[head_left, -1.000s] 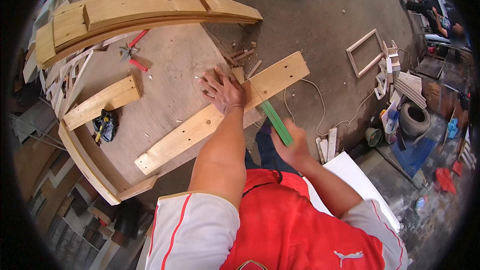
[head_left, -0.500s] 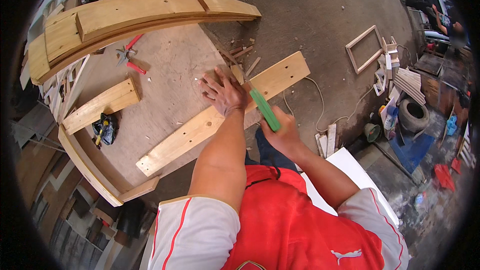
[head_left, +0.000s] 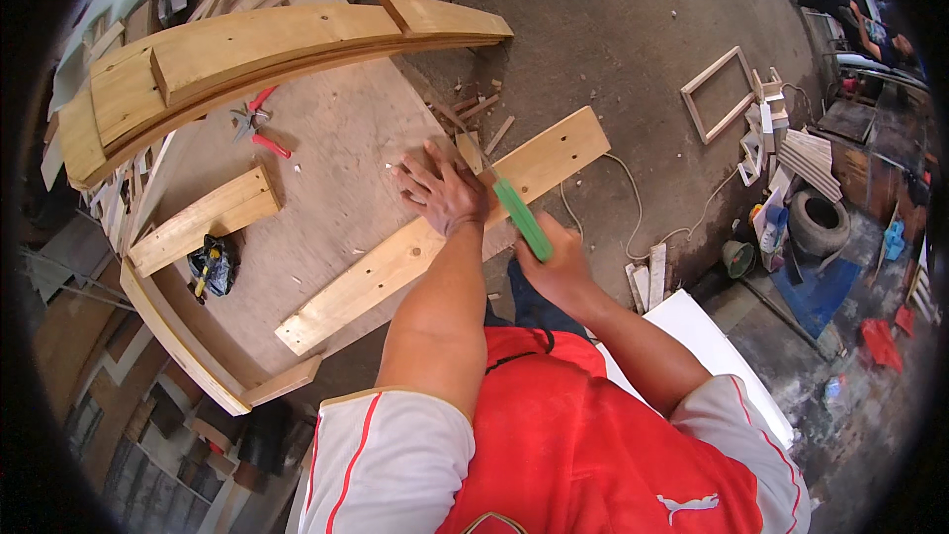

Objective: The person saws a piece of wood, uses snips to trim wood, and marks a wood plank with a pencil at a workbench.

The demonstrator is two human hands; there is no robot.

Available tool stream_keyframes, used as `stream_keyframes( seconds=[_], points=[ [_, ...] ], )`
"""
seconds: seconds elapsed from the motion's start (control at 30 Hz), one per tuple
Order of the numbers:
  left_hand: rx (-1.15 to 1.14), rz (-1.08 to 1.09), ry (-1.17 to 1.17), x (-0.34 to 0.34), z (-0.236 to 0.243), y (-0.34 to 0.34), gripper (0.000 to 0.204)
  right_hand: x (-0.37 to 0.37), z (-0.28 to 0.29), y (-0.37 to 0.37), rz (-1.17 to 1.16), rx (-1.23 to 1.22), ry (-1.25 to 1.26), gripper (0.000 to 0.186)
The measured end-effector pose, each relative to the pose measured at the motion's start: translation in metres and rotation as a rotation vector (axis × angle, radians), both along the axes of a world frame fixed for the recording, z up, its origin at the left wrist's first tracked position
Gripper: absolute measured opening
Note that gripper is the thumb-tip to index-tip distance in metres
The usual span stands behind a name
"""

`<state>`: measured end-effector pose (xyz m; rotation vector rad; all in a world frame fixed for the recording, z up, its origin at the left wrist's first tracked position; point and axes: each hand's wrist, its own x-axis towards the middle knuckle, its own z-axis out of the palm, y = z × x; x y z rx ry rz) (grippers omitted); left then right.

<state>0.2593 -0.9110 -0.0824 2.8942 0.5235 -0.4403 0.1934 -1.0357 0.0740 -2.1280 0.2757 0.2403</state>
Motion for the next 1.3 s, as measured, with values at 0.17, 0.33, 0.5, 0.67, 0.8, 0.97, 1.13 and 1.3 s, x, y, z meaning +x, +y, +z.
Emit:
stream_keyframes(
  seconds=[0.17,0.33,0.5,0.67,0.8,0.97,1.13,1.3],
  points=[
    [0.016,0.023,-0.078,-0.004,-0.008,0.009,0.064,-0.075,0.080,-0.032,-0.058,0.052,0.135,0.013],
    [-0.011,-0.005,-0.028,-0.001,-0.008,0.000,0.066,-0.023,-0.009,-0.005,0.016,0.001,-0.017,0.010],
    [0.021,0.000,0.002,-0.002,-0.010,0.005,0.067,-0.036,0.012,-0.014,0.015,-0.015,0.010,0.016],
    [0.013,0.001,-0.008,-0.002,-0.006,0.003,0.066,-0.088,0.063,-0.034,-0.025,0.047,0.076,0.022],
    [0.009,0.004,0.020,0.001,-0.002,-0.003,0.064,-0.010,0.002,-0.014,-0.033,0.051,0.053,0.014],
    [-0.018,0.033,0.022,-0.004,-0.010,0.011,0.065,-0.053,0.055,-0.027,-0.056,0.072,0.118,0.010],
    [-0.006,0.014,-0.018,0.000,-0.002,0.003,0.065,-0.069,0.063,-0.041,-0.065,0.073,0.089,0.009],
    [0.074,0.001,-0.025,-0.002,-0.010,0.001,0.063,-0.020,0.004,-0.014,-0.030,0.054,0.083,0.010]
  ],
)
